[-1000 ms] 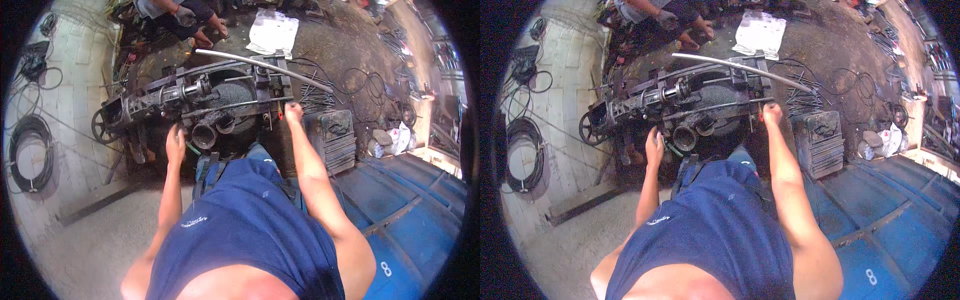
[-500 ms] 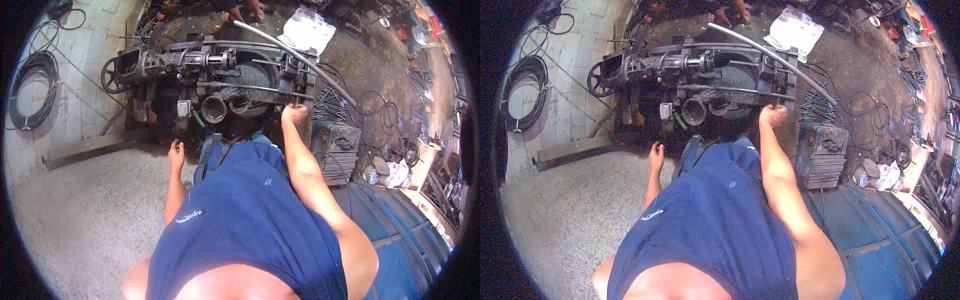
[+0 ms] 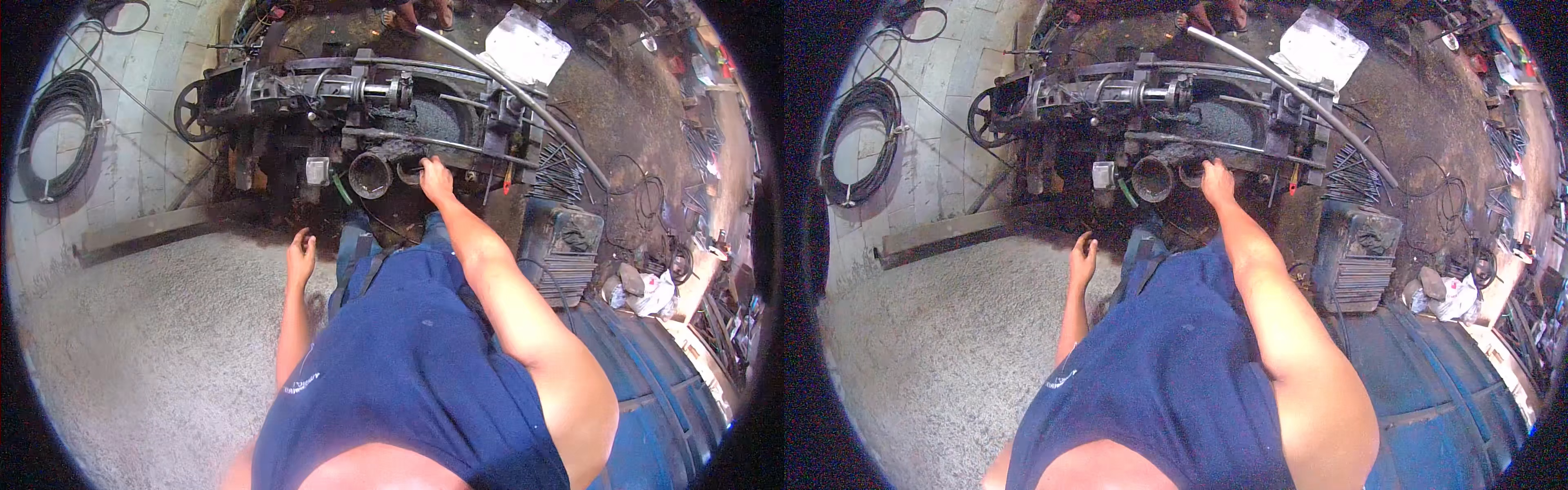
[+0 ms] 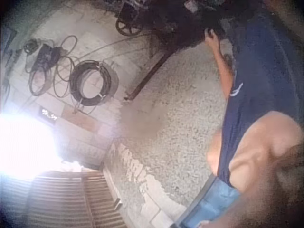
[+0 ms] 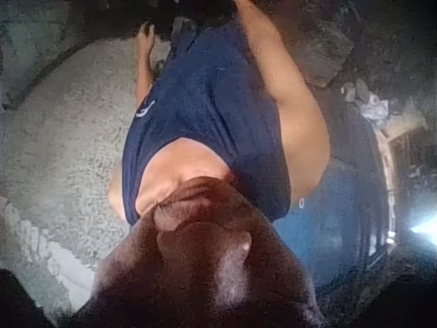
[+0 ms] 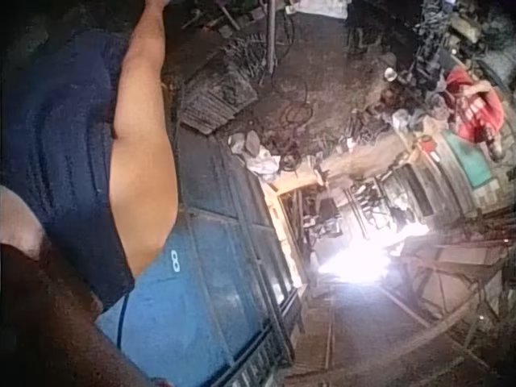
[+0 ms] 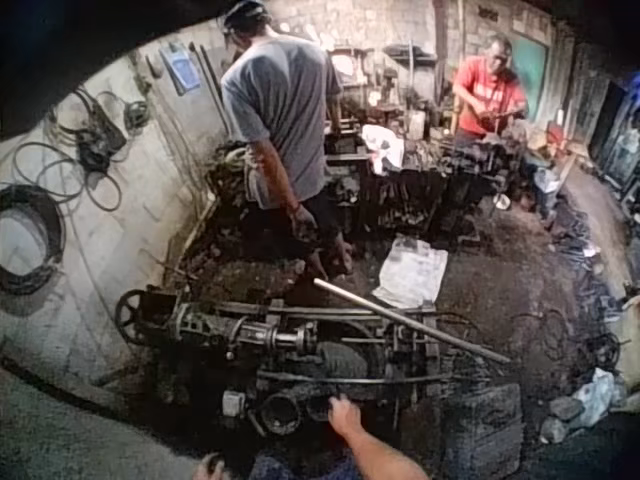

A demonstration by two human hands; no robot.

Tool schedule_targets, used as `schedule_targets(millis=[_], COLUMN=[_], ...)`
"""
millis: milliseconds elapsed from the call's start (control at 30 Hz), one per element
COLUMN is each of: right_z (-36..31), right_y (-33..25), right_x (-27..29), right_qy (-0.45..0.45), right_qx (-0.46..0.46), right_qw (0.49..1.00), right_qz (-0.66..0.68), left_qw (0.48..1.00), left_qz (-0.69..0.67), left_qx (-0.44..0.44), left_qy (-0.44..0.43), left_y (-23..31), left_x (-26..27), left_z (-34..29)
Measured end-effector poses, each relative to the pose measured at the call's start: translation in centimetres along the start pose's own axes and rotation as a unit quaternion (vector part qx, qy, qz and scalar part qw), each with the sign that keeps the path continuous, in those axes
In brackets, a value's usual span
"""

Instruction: Manually bending a long metal rod using a fabrication machine and checking the alignment.

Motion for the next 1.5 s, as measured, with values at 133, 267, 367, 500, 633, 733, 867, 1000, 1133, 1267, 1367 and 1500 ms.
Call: schedule_targets(millis=[133,267,367,500,633,733,867,1000,1133,1267,1367,1500], right_z=[0.1,-0.4,0.6,4.9,8.8,10.3,11.6,11.9,11.6,11.4,11.3,10.0], right_y=[0.3,1.0,0.2,-0.2,-0.6,-0.7,-0.1,0.2,0.3,0.0,0.2,0.5], right_x=[-0.2,2.1,7.5,12.4,14.6,15.1,14.7,14.4,14.2,14.1,13.7,13.4], right_qy=[0.002,0.055,0.085,0.193,0.187,0.184,0.158,0.145,0.202,0.192,0.205,0.262], right_qx=[0.01,-0.015,0.065,0.087,0.072,0.089,0.053,0.037,0.045,0.034,0.019,0.03], right_qw=[0.998,0.998,0.988,0.97,0.978,0.979,0.986,0.989,0.978,0.981,0.979,0.964], right_qz=[-0.065,0.021,0.11,0.117,0.048,-0.002,0.002,-0.006,-0.012,-0.009,0.005,0.046], left_qw=[1.0,0.998,0.986,0.96,0.918,0.876,0.863,0.847,0.821,0.793,0.799,0.796], left_qz=[0.009,0.009,0.025,0.005,0.054,0.08,0.124,0.141,0.234,0.276,0.253,0.243], left_qx=[0.001,-0.036,-0.16,-0.264,-0.388,-0.475,-0.487,-0.507,-0.517,-0.542,-0.543,-0.551], left_qy=[-0.019,-0.041,-0.039,-0.09,-0.063,-0.03,-0.051,-0.067,-0.064,-0.043,-0.053,-0.061], left_y=[1.0,5.1,8.7,17.0,25.4,30.0,33.0,33.4,34.8,35.0,35.2,35.4], left_x=[0.1,-0.6,-2.5,-6.0,-9.4,-11.2,-13.5,-16.9,-19.0,-20.5,-20.8,-21.3], left_z=[-0.1,1.6,4.3,8.8,13.4,16.4,19.2,21.8,22.7,23.5,23.7,24.1])
Point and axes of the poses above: each hand's wrist, its own z-axis towards the middle knuckle, its own x-axis out of the back of the hand, y = z × x, the point moved 1 cm from there along z, towards the middle knuckle, and after that the axes turned 1 degree about x, right-handed, at the moved point
